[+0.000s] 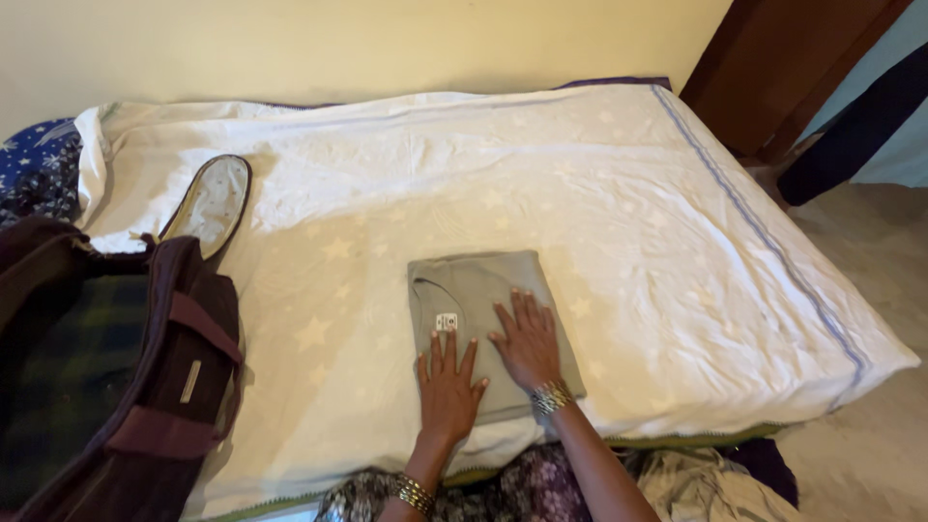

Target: The person folds a grey t-shirt on a bed by laying it flat, folding the sleeves and sides inward, and then folding it in half multiple times until it is a compact rectangle.

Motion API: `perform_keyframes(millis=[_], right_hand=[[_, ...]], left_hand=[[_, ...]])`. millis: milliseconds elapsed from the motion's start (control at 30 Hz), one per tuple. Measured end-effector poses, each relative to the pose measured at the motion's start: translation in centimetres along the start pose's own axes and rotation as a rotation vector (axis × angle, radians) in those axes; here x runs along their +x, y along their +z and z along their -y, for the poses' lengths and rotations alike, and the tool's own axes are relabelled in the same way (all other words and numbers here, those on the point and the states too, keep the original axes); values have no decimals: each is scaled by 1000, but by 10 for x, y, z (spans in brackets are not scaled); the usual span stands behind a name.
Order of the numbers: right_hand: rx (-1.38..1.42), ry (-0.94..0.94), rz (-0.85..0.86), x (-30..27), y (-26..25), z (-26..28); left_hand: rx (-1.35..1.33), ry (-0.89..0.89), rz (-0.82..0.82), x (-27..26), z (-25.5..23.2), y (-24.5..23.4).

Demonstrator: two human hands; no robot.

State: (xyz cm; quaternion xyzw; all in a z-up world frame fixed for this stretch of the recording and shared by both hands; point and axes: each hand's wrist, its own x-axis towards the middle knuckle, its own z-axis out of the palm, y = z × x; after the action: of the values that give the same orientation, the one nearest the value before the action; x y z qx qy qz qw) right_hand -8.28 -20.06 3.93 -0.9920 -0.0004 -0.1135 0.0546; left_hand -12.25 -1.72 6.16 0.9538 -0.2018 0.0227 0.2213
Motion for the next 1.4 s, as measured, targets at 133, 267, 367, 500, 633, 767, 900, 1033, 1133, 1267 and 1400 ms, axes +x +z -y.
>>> perform_keyframes(millis=[133,267,367,500,633,767,900,1033,1133,1267,1400], right_hand=[[32,-38,-93,-44,-15,-12],[53,-52,-75,-48,-12,-17],[46,-69,-60,-44,-7,-19],[80,-55,60,-34,4,-32],[173,-51,141,-3,19,-59],[92,-27,113,30,32,-59],[-1,-46,118,67,32,-48],[14,-83,190,101,32,-39],[-14,-93,203,121,37,-30],[-10,-58,203,138,51,-18],[15,-44,175,146,66,2]], left_hand=[[-29,-117,2,-23,0,-3],[-112,-286,-117,-44,3,-4],[-251,-352,-139,-54,16,3],[-335,-315,-121,-49,38,16],[-375,-332,-81,-45,50,27],[-351,-290,-76,-40,59,36],[-187,-257,-19,-35,57,40],[-22,-247,112,-30,43,21],[22,-321,144,-23,38,-12],[-63,-435,97,-14,34,-40],[-89,-418,182,-11,35,-31]])
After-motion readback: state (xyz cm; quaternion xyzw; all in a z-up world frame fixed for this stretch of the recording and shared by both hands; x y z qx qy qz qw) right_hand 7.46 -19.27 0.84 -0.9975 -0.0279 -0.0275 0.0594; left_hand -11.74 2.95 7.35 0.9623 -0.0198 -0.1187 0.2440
